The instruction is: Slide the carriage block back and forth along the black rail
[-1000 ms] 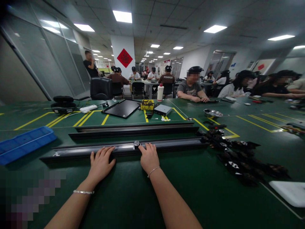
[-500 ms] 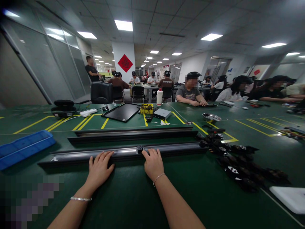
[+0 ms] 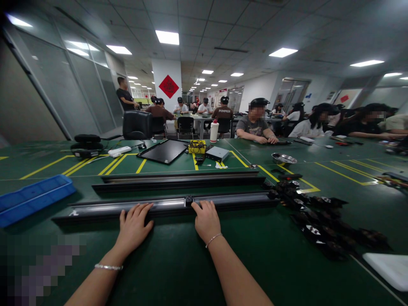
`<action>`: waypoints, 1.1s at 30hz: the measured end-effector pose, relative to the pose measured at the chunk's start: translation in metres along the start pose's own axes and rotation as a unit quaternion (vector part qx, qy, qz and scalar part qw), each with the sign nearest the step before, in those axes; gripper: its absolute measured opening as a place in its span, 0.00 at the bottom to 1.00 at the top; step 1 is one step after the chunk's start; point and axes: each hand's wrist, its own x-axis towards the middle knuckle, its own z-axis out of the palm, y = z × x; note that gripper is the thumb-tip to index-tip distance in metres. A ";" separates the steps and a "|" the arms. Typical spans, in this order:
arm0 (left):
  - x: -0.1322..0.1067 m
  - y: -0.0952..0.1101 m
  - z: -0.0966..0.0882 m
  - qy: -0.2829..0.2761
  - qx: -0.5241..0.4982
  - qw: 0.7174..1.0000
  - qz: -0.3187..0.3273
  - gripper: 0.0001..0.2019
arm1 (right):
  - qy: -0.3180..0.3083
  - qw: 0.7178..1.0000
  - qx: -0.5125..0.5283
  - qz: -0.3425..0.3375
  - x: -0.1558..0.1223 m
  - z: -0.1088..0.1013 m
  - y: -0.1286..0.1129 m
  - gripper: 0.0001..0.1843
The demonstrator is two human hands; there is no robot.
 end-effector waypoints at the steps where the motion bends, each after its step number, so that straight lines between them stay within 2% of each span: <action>1: 0.000 0.000 0.000 0.000 -0.001 1.000 0.001 0.25 | 0.001 1.000 -0.002 -0.001 0.000 0.000 0.000 0.26; 24: 0.001 -0.001 0.000 -0.014 0.001 1.000 -0.008 0.25 | 0.017 1.000 0.009 -0.006 0.001 0.001 0.004 0.25; 33: 0.001 -0.001 0.002 -0.009 0.000 1.000 -0.007 0.25 | 0.019 0.999 0.000 0.027 0.000 -0.002 0.013 0.24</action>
